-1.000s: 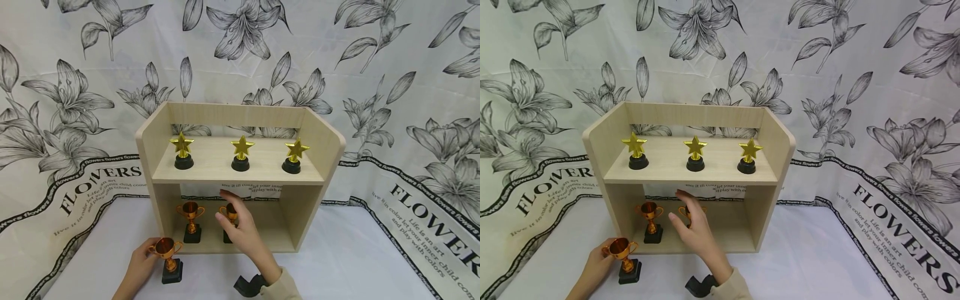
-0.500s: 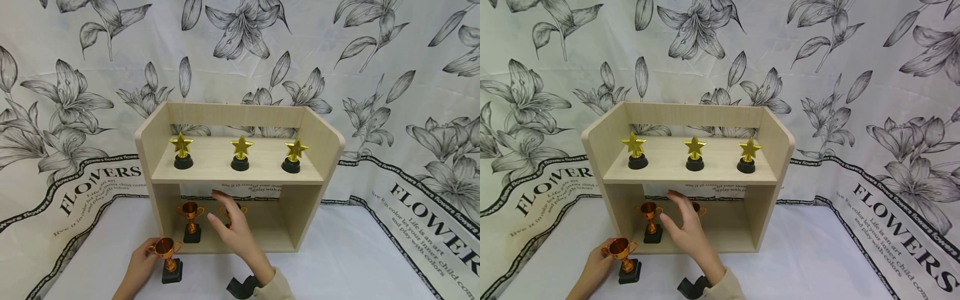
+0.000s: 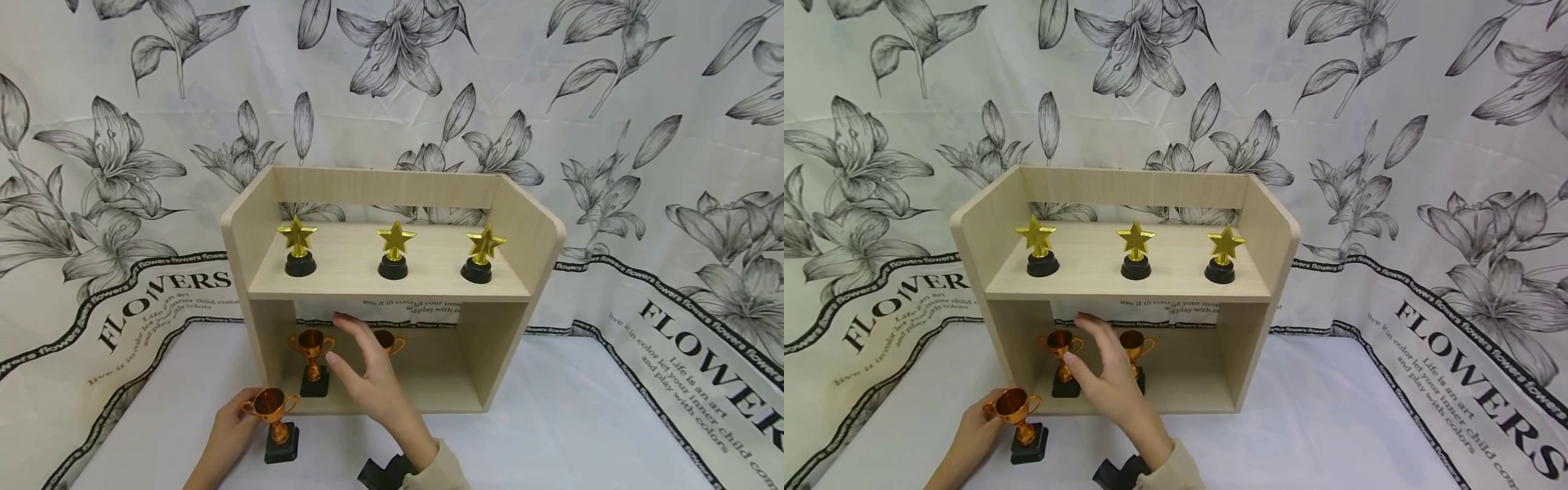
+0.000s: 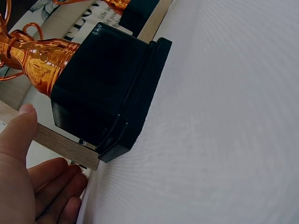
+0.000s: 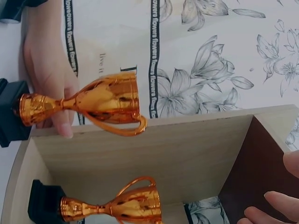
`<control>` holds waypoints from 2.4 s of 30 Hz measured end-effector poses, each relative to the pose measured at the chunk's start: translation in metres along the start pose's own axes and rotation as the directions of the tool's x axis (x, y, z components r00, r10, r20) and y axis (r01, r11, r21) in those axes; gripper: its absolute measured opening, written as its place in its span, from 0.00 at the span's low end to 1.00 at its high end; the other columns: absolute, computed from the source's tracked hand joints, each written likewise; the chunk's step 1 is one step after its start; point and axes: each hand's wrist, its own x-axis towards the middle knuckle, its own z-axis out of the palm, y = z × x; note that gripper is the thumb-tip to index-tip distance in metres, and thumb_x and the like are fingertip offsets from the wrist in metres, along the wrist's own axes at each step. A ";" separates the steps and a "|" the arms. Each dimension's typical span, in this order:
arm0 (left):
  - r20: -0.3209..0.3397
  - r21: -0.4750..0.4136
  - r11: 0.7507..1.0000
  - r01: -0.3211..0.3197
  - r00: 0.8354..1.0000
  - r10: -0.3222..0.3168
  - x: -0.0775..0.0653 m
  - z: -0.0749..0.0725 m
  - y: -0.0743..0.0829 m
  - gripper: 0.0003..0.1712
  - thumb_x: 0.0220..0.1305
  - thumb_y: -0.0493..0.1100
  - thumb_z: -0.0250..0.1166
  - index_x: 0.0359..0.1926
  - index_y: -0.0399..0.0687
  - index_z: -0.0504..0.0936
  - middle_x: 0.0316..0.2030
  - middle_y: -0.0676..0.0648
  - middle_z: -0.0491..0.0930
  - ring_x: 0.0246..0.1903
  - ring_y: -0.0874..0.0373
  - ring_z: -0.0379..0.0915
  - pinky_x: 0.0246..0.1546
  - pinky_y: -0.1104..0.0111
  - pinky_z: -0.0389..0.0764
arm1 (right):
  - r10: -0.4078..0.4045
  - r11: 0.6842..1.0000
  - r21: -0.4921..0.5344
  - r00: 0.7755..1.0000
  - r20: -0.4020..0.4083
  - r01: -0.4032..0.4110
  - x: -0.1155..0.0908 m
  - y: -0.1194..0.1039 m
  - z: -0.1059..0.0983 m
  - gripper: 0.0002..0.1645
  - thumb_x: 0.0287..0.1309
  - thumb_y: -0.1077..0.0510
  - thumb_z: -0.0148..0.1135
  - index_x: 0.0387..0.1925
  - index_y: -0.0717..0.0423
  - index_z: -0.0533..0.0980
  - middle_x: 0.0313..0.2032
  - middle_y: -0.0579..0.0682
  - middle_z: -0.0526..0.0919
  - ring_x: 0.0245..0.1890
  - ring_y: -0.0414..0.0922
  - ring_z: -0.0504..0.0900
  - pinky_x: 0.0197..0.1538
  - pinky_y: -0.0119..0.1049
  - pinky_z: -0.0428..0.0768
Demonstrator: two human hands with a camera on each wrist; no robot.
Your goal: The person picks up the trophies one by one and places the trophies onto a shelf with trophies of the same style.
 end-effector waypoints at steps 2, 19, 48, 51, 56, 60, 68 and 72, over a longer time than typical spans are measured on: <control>0.002 -0.004 1.000 0.003 1.000 -0.003 0.000 0.000 0.000 0.16 0.56 0.31 0.59 0.47 0.43 0.79 0.44 0.46 0.81 0.46 0.51 0.73 0.48 0.54 0.71 | 0.019 1.000 0.012 1.000 0.013 -0.020 0.001 -0.001 0.002 0.28 0.62 0.61 0.56 0.63 0.57 0.64 0.63 0.49 0.67 0.65 0.44 0.61 0.65 0.53 0.58; -0.056 0.035 0.998 -0.051 0.997 0.053 -0.001 0.002 -0.004 0.15 0.53 0.31 0.61 0.43 0.46 0.81 0.40 0.49 0.82 0.43 0.55 0.75 0.45 0.57 0.73 | -0.077 0.997 0.012 0.997 0.031 0.077 0.002 0.032 0.029 0.28 0.63 0.53 0.55 0.64 0.40 0.63 0.64 0.38 0.65 0.65 0.40 0.61 0.64 0.50 0.61; -0.101 0.028 0.995 -0.096 0.990 0.098 -0.002 0.003 -0.006 0.14 0.52 0.33 0.63 0.41 0.49 0.82 0.39 0.52 0.82 0.39 0.64 0.74 0.42 0.64 0.73 | -0.079 0.996 -0.035 0.990 0.116 0.083 -0.011 0.049 0.064 0.29 0.63 0.50 0.54 0.65 0.41 0.61 0.64 0.44 0.65 0.66 0.44 0.61 0.62 0.49 0.64; -0.093 0.025 0.996 -0.091 0.991 0.093 -0.002 0.003 -0.005 0.14 0.53 0.34 0.64 0.42 0.50 0.82 0.39 0.52 0.82 0.39 0.65 0.74 0.41 0.64 0.73 | -0.086 0.995 -0.046 0.990 0.116 0.091 -0.012 0.051 0.067 0.29 0.63 0.50 0.54 0.65 0.42 0.62 0.63 0.43 0.65 0.65 0.44 0.63 0.61 0.48 0.65; -0.071 0.018 0.997 -0.069 0.995 0.070 -0.001 0.002 -0.003 0.14 0.55 0.35 0.64 0.43 0.51 0.81 0.39 0.52 0.82 0.39 0.64 0.73 0.41 0.65 0.73 | -0.124 0.989 -0.067 0.985 0.122 0.133 -0.014 0.054 0.072 0.29 0.64 0.51 0.54 0.65 0.47 0.62 0.63 0.45 0.66 0.63 0.42 0.65 0.61 0.43 0.67; -0.053 0.010 0.999 -0.053 0.997 0.053 -0.001 0.001 -0.002 0.14 0.56 0.36 0.63 0.44 0.51 0.81 0.40 0.52 0.82 0.39 0.63 0.73 0.41 0.65 0.73 | -0.113 0.990 -0.066 0.983 0.143 0.124 -0.016 0.054 0.076 0.29 0.64 0.50 0.53 0.64 0.49 0.62 0.62 0.46 0.67 0.63 0.42 0.65 0.61 0.43 0.67; -0.070 0.029 0.998 -0.057 0.996 0.058 -0.002 0.000 -0.002 0.14 0.54 0.35 0.63 0.43 0.50 0.81 0.41 0.50 0.82 0.42 0.60 0.74 0.43 0.60 0.73 | -0.077 0.994 -0.062 0.982 0.173 0.088 -0.018 0.057 0.081 0.28 0.65 0.48 0.51 0.64 0.50 0.62 0.62 0.45 0.67 0.63 0.42 0.65 0.61 0.44 0.67; -0.081 0.032 0.997 -0.073 0.994 0.076 -0.002 0.000 -0.003 0.14 0.53 0.34 0.63 0.43 0.50 0.81 0.40 0.50 0.82 0.41 0.61 0.74 0.42 0.63 0.73 | -0.062 0.995 -0.065 0.982 0.179 0.074 -0.018 0.060 0.083 0.28 0.64 0.48 0.51 0.64 0.51 0.63 0.61 0.45 0.68 0.62 0.41 0.66 0.60 0.43 0.68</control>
